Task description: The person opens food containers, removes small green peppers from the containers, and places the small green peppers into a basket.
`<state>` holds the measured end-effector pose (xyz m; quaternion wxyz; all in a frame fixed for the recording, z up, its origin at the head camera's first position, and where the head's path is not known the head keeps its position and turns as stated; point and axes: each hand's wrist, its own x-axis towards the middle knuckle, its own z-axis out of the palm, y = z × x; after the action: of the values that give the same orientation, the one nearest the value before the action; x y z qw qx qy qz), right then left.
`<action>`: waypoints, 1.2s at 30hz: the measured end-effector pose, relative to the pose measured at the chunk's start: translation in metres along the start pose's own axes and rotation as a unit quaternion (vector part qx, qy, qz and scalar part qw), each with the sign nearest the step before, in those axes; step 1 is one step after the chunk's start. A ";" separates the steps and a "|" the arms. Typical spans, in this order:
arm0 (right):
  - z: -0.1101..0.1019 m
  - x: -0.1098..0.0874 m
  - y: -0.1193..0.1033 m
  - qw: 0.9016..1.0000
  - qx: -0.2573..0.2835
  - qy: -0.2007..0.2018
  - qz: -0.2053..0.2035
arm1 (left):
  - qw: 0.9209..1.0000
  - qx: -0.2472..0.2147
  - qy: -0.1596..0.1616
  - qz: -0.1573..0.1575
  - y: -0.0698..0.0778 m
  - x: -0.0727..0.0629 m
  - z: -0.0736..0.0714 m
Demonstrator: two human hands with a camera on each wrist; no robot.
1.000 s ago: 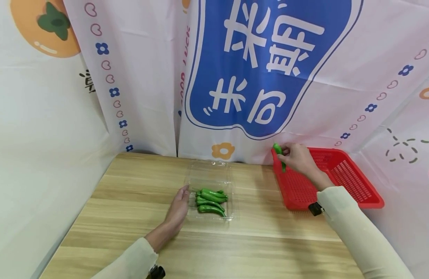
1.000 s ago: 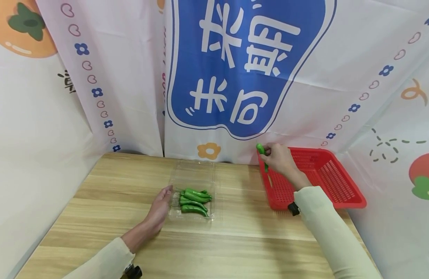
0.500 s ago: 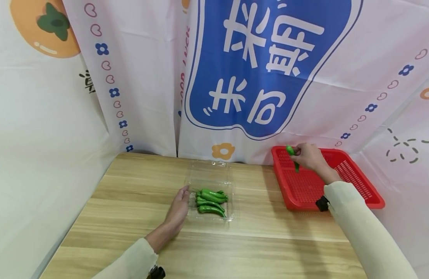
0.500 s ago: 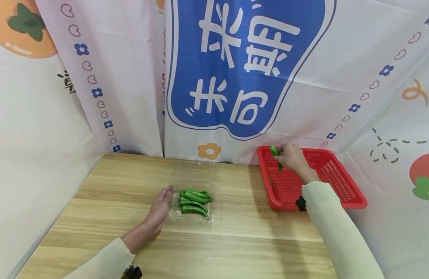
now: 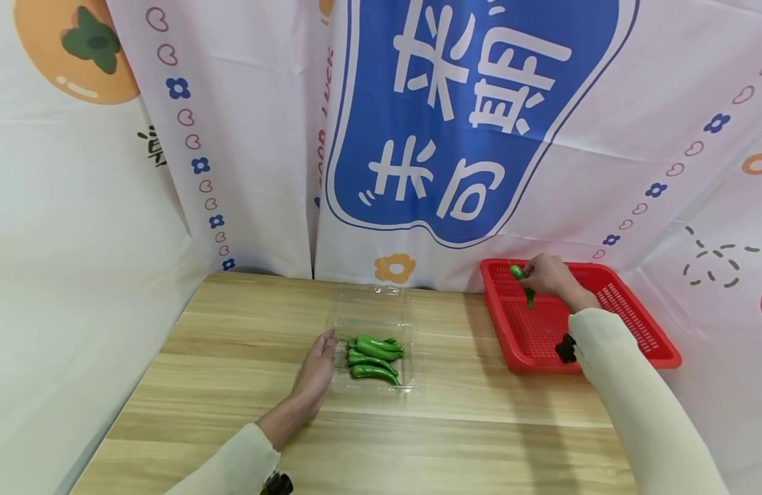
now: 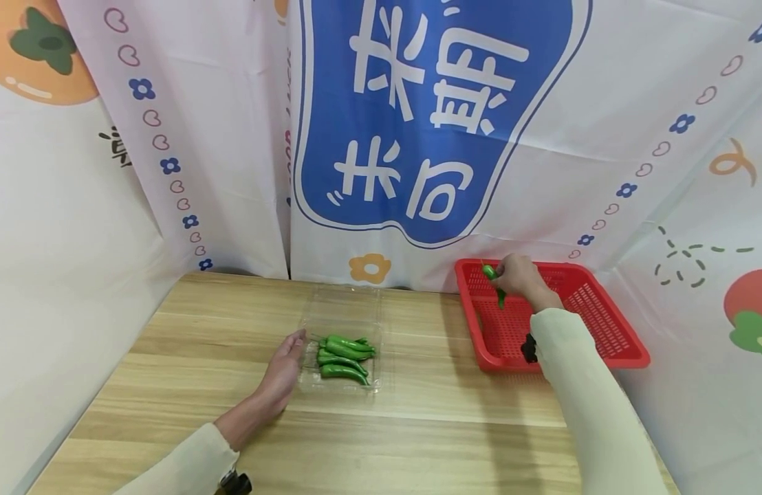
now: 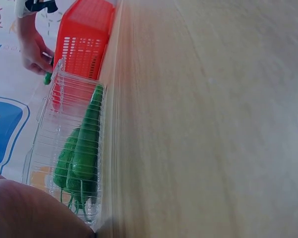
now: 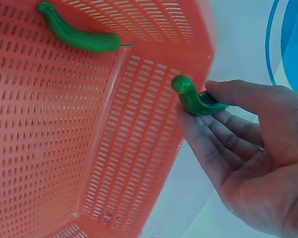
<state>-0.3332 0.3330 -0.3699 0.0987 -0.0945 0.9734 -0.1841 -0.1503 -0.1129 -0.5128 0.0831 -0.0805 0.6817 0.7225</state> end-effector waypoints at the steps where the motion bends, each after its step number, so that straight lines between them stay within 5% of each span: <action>1: 0.000 0.001 0.000 1.000 0.003 -0.009 0.003 | 1.000 0.000 0.001 0.000 0.000 0.000 0.000; 36: 0.038 0.029 0.010 0.985 0.031 -0.140 0.098 | 1.000 0.007 0.004 -0.001 -0.003 0.001 -0.001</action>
<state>-0.3544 0.3228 -0.4125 0.2544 -0.0203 0.9482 -0.1890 -0.1500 -0.1140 -0.5162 0.0814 -0.0839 0.6870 0.7172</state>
